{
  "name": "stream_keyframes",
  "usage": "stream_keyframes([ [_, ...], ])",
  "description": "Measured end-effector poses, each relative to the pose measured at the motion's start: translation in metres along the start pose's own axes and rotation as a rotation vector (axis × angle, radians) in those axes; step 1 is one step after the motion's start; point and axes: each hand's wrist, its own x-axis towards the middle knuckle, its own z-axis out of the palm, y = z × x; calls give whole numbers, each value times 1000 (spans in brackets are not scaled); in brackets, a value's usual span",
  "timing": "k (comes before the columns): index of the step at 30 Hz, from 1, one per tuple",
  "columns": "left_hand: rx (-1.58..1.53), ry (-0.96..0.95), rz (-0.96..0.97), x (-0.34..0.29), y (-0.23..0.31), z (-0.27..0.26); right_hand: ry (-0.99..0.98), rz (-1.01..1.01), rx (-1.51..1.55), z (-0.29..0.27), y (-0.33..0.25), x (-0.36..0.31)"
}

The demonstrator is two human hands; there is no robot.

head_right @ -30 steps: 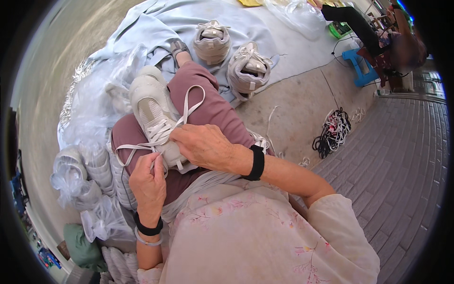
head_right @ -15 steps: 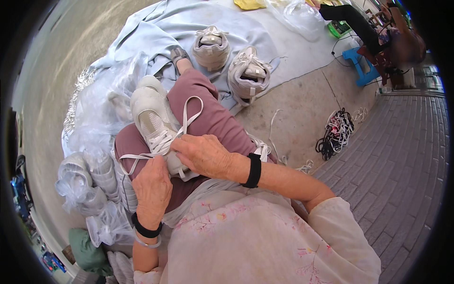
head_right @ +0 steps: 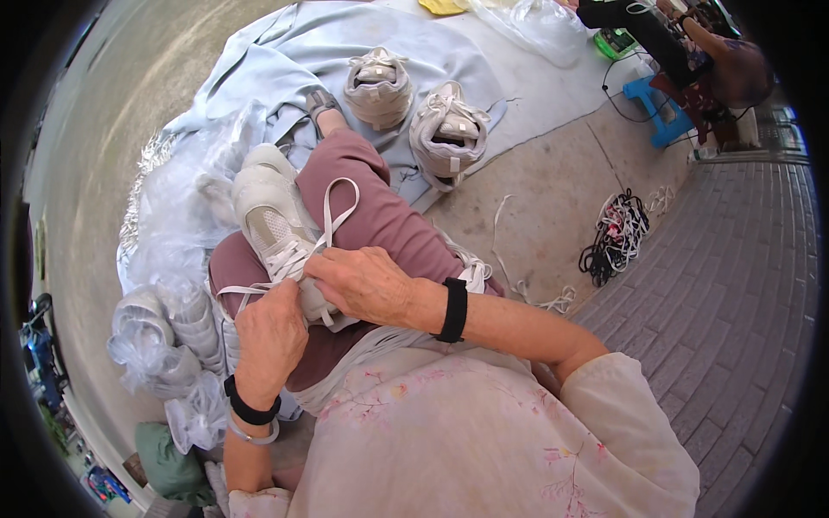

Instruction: The recorder is sitting outside and lacing up white shoes that are resting on their lap.

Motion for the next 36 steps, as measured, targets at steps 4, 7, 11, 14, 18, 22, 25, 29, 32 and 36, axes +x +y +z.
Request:
stream_keyframes([
  [4, 2, -30, -4, -1, -2, 2, -10, 21, -8, 1, -1, 0],
  [7, -92, 10, 89, -1, -6, 2, 17, 14, 4, 1, -1, 0],
  [11, -173, 94, 90, -3, -7, 13, 46, 2, 21, 1, 0, 0],
  [14, -213, 161, 9, -13, -7, 14, 34, 9, 14, 1, -1, 1],
  [18, -274, 220, -93, -16, -6, 10, 38, 5, 4, 1, -2, 1],
  [22, -247, 222, -58, -16, -6, 13, 46, 3, -8, 2, -2, 2],
  [25, -224, 270, -39, -13, -7, 22, 75, -17, -11, 4, -5, 2],
  [29, -220, 237, -39, -9, -6, 18, 106, -49, -10, 4, -3, 1],
  [32, -273, 187, -22, -5, -2, 15, 72, -38, -30, 4, -3, 1],
  [36, -297, 285, -129, -3, 2, 18, 85, -71, -139, 4, -8, -3],
])
